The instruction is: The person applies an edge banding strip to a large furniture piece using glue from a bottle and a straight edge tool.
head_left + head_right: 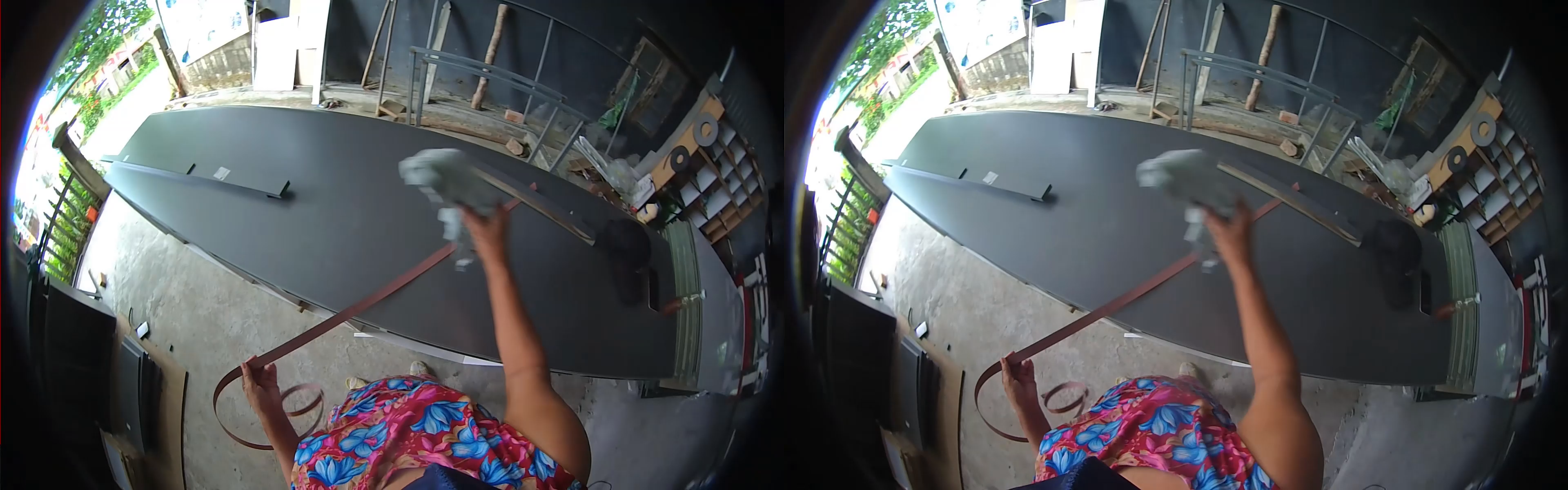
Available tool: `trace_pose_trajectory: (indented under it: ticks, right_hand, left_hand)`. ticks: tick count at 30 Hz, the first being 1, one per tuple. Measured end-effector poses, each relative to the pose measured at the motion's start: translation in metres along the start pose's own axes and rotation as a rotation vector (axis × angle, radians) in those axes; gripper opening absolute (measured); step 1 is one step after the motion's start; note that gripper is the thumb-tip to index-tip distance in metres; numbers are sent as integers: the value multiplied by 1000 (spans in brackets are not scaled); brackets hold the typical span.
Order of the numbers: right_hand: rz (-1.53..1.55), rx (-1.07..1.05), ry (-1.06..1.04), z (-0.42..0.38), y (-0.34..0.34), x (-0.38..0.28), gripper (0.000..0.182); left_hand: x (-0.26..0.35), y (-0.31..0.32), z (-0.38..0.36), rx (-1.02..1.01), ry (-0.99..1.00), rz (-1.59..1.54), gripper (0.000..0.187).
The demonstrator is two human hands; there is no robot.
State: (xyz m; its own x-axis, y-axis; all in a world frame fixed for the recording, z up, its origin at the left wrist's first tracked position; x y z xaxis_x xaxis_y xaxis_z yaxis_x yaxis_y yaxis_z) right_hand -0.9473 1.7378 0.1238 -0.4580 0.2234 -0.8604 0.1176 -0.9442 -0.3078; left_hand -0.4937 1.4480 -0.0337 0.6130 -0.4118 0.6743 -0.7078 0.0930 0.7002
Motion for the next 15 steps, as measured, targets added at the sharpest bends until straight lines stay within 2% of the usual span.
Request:
trace_pose_trajectory:
  ticks: [1,2,3,4,6,7,8,9,11,14,15]
  right_hand:
    - [-48,82,85,-9,-47,-12,34]
    - [-80,196,2,-18,-91,-8,34]
    - [-153,306,10,-30,-135,12,36]
    - [-354,372,48,-45,-181,40,37]
    - [-433,437,155,-79,-247,60,44]
    - [-529,489,155,-95,-272,73,47]
    - [-722,541,68,-109,-292,83,52]
    - [-856,482,261,-121,-306,98,60]
    - [-930,158,612,-141,-332,170,71]
    - [-1438,174,663,-110,-287,120,75]
    - [-1363,212,560,-89,-276,118,74]
  left_hand:
    - [-1,1,4,-11,-7,-7,32]
    - [-1,1,7,-21,-11,-14,32]
    - [0,0,10,-27,-12,-21,32]
    - [0,1,12,-34,-7,-13,32]
    - [3,5,12,-36,12,15,32]
    - [4,8,12,-35,24,28,32]
    - [4,9,13,-22,39,24,32]
    - [5,12,12,-17,47,30,32]
    - [8,17,5,-5,66,40,32]
    - [10,17,-2,5,98,67,32]
    - [10,17,-5,15,109,71,32]
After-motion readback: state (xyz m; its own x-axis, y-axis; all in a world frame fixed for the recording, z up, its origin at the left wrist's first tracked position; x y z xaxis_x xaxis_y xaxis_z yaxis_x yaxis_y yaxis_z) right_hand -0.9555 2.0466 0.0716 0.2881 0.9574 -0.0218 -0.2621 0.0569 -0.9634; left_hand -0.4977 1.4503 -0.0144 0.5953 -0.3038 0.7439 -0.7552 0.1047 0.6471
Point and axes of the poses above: each hand's wrist, its own z-axis towards the middle knuckle, its own y-axis out of the palm, x = y × z, the point moved 6 cm from there along z, towards the middle knuckle, and after that the axes turned 6 degrees about -z, right-handed, at the moved point
